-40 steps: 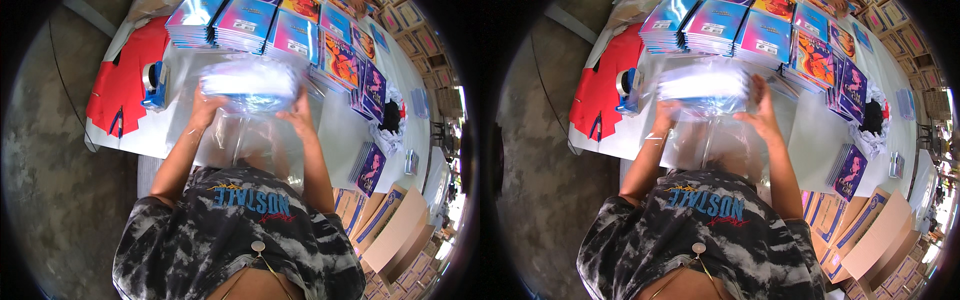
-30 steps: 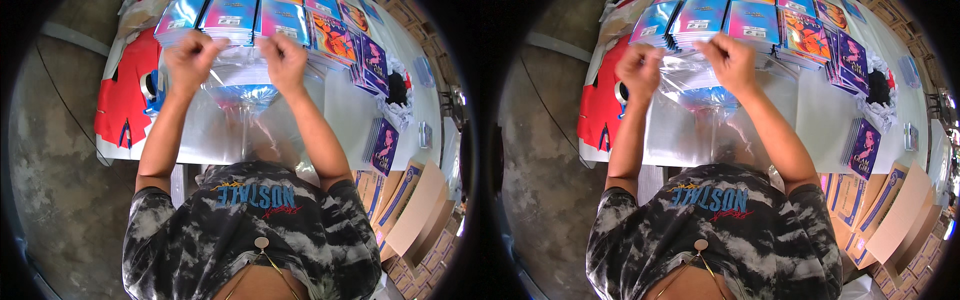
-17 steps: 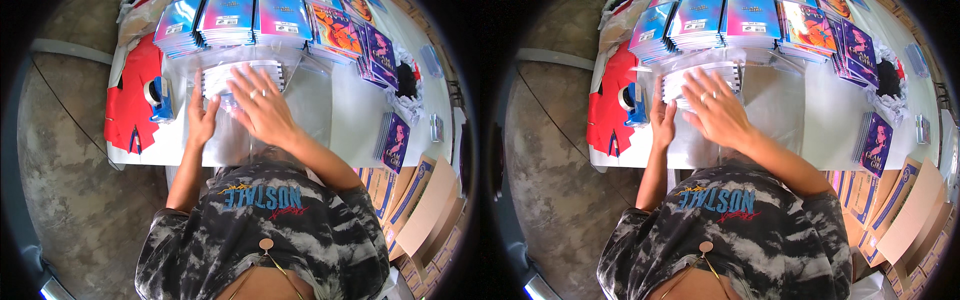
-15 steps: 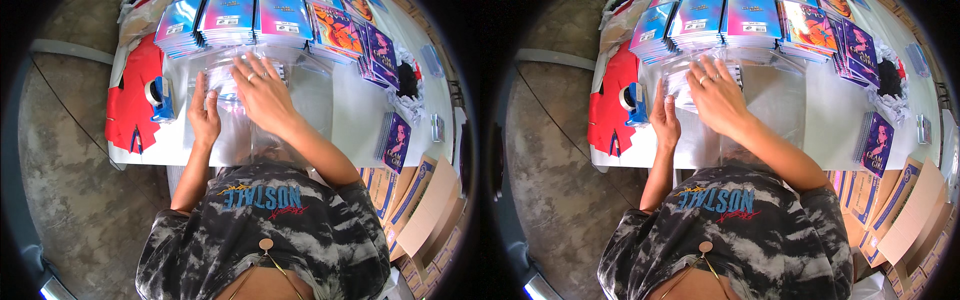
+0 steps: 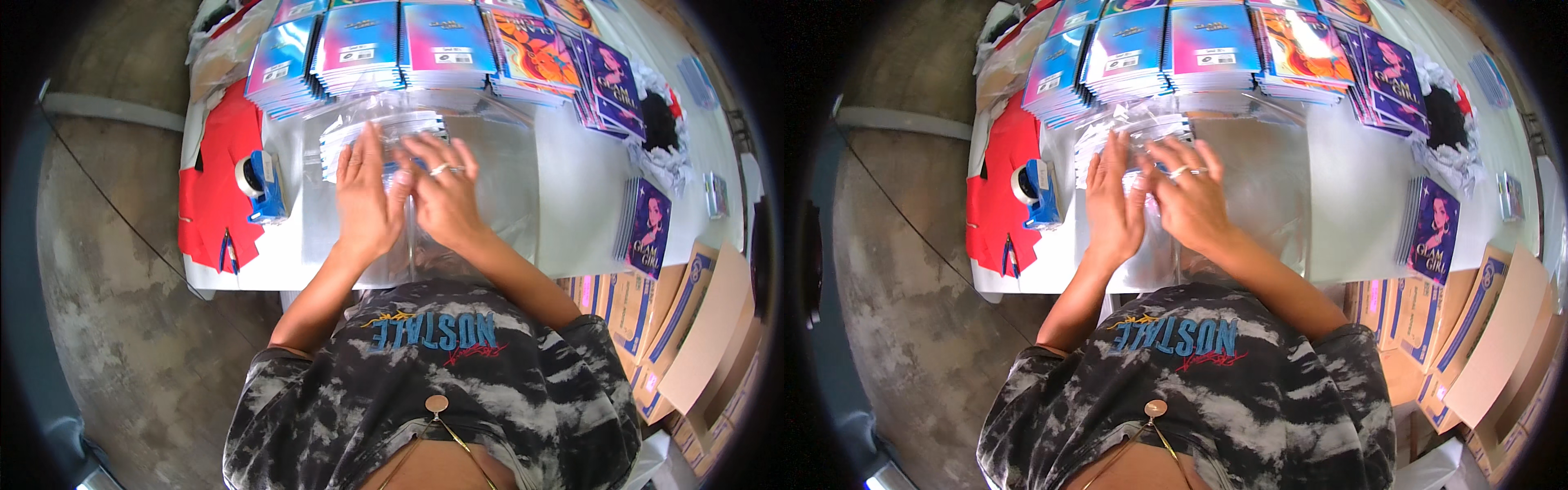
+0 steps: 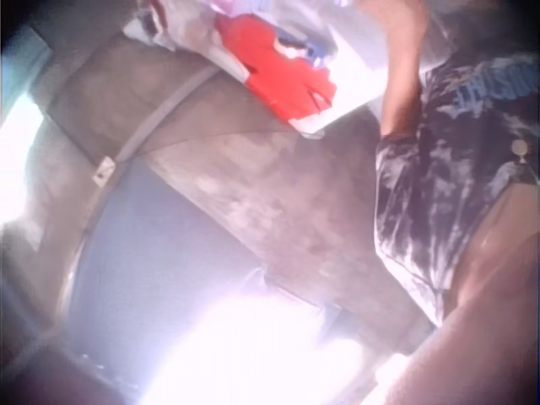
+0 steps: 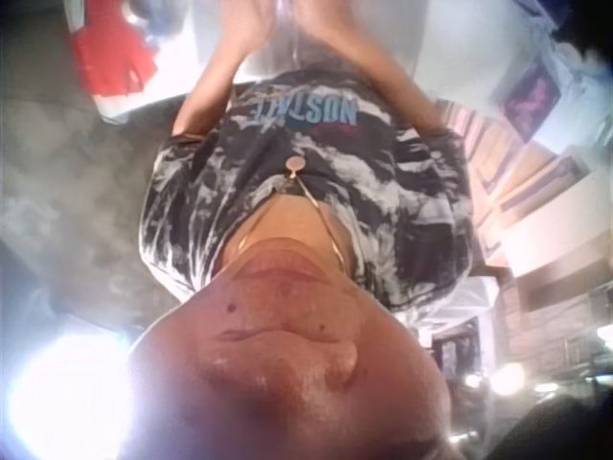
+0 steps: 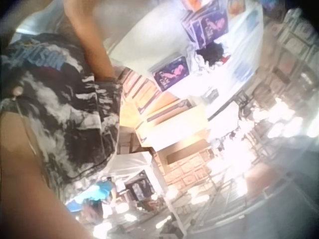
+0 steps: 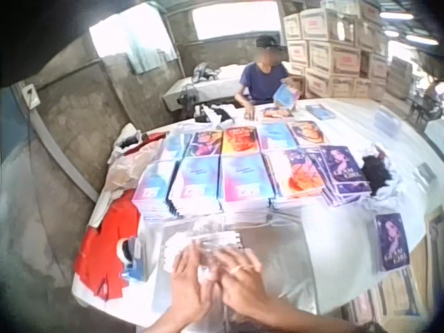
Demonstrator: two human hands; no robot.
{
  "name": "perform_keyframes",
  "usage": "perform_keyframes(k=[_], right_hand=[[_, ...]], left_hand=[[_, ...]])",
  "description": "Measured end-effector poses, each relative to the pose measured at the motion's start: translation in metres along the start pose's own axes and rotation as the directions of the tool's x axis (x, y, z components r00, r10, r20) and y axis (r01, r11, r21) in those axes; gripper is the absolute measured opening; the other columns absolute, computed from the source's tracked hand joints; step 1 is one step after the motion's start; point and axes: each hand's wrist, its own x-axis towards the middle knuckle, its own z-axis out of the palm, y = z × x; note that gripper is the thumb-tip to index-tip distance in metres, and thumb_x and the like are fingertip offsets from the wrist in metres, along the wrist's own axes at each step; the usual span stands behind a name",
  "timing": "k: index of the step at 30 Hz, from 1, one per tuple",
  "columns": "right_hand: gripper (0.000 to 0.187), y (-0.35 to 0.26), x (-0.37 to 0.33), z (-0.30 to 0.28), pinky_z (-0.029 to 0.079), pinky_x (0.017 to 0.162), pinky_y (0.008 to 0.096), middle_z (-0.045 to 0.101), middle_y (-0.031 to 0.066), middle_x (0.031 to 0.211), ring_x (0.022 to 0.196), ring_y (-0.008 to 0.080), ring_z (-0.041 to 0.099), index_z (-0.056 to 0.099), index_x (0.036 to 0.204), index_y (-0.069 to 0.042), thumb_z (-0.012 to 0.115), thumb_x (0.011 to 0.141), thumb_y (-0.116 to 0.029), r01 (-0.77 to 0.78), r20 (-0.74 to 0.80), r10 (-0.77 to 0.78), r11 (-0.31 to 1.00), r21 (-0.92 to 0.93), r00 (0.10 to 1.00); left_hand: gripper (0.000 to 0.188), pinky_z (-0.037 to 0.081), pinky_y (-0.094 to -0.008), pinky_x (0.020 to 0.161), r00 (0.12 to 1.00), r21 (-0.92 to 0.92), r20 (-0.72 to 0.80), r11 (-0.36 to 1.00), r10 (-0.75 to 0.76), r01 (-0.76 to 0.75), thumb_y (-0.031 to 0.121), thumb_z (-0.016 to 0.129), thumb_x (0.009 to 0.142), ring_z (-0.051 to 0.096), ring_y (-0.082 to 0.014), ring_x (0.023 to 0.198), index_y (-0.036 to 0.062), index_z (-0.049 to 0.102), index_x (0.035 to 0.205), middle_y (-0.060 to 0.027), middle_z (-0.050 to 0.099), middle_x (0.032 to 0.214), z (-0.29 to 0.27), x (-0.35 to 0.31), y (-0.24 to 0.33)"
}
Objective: The person places stacks of spiral-bound notebooks into clear plastic bags on a table, then seals the bags using a handheld tape dispenser. The person repeats this process for multiple stacks of notebooks.
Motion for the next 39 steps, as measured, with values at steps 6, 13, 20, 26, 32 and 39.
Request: perform_keyframes(k=[6, 13, 20, 26, 32, 39], right_hand=[[0.036, -0.005, 0.014, 0.010, 0.034, 0.095, 0.0336, 0.057, 0.0026, 0.115, 0.110, 0.0189, 0.050, 0.057, 0.115, -0.010, 0.058, 0.079, -0.011, 0.121, -0.014, -0.122, 0.991, -0.052, 0.992], [0.035, -0.001, 0.009, 0.006, 0.036, 0.092, 0.0351, 0.055, 0.0016, 0.114, 0.109, 0.0172, 0.049, 0.060, 0.110, -0.008, 0.054, 0.075, -0.008, 0.136, -0.029, -0.137, 0.990, -0.020, 0.990], [0.036, 0.002, 0.009, 0.020, 0.039, 0.089, 0.0361, 0.054, 0.0027, 0.117, 0.113, 0.0187, 0.047, 0.059, 0.108, -0.008, 0.058, 0.072, -0.002, 0.024, -0.236, 0.016, 0.986, 0.166, 0.972], [0.031, 0.006, 0.020, 0.023, 0.041, 0.081, 0.0360, 0.064, -0.0004, 0.100, 0.107, 0.0209, 0.055, 0.060, 0.098, -0.011, 0.064, 0.070, 0.001, -0.010, -0.270, 0.073, 0.974, 0.228, 0.960], [0.014, 0.019, 0.010, 0.029, 0.039, 0.081, 0.0289, 0.066, -0.0034, 0.096, 0.097, 0.0145, 0.058, 0.060, 0.068, -0.013, 0.066, 0.065, -0.001, 0.102, -0.293, -0.046, 0.979, 0.178, 0.955], [0.015, 0.018, 0.010, 0.032, 0.038, 0.083, 0.0280, 0.067, -0.0009, 0.094, 0.094, 0.0164, 0.059, 0.063, 0.068, -0.013, 0.069, 0.066, 0.000, 0.151, -0.299, -0.095, 0.973, 0.173, 0.950]], left_hand=[[0.045, 0.046, -0.0324, 0.084, 0.992, -0.218, -0.108, 0.975, -0.070, 0.045, 0.002, 0.052, 0.081, 0.059, -0.0231, 0.099, -0.0037, 0.043, 0.125, -0.0178, 0.059, 0.112, -0.035, 0.055, -0.036], [0.029, 0.045, -0.0328, 0.081, 0.991, -0.674, 0.010, 0.731, -0.135, 0.106, 0.017, 0.064, 0.081, 0.060, -0.0227, 0.094, -0.0003, 0.063, 0.104, -0.0160, 0.065, 0.097, -0.084, 0.131, -0.051], [0.017, 0.050, -0.0319, 0.074, 0.979, -0.089, 0.199, 0.995, -0.036, 0.054, 0.009, 0.067, 0.078, 0.065, -0.0264, 0.087, 0.0038, 0.067, 0.094, -0.0134, 0.067, 0.092, -0.029, 0.057, -0.027], [0.020, 0.047, -0.0373, 0.090, 0.955, -0.030, -0.154, 0.965, 0.255, -0.262, -0.006, 0.067, 0.067, 0.063, -0.0217, 0.098, 0.0090, 0.067, 0.081, -0.0082, 0.068, 0.095, 0.002, -0.005, -0.019], [0.017, 0.047, -0.0337, 0.079, 0.912, 0.069, -0.177, 0.929, 0.369, -0.362, -0.005, 0.066, 0.068, 0.065, -0.0200, 0.087, 0.0097, 0.063, 0.076, -0.0060, 0.068, 0.090, -0.009, -0.045, -0.033], [0.038, 0.042, -0.0296, 0.069, 0.390, -0.110, -0.160, 0.409, -0.907, 0.906, 0.033, 0.054, 0.086, 0.051, -0.0209, 0.075, 0.0061, 0.058, 0.113, -0.0118, 0.058, 0.083, -0.109, -0.071, -0.175]])
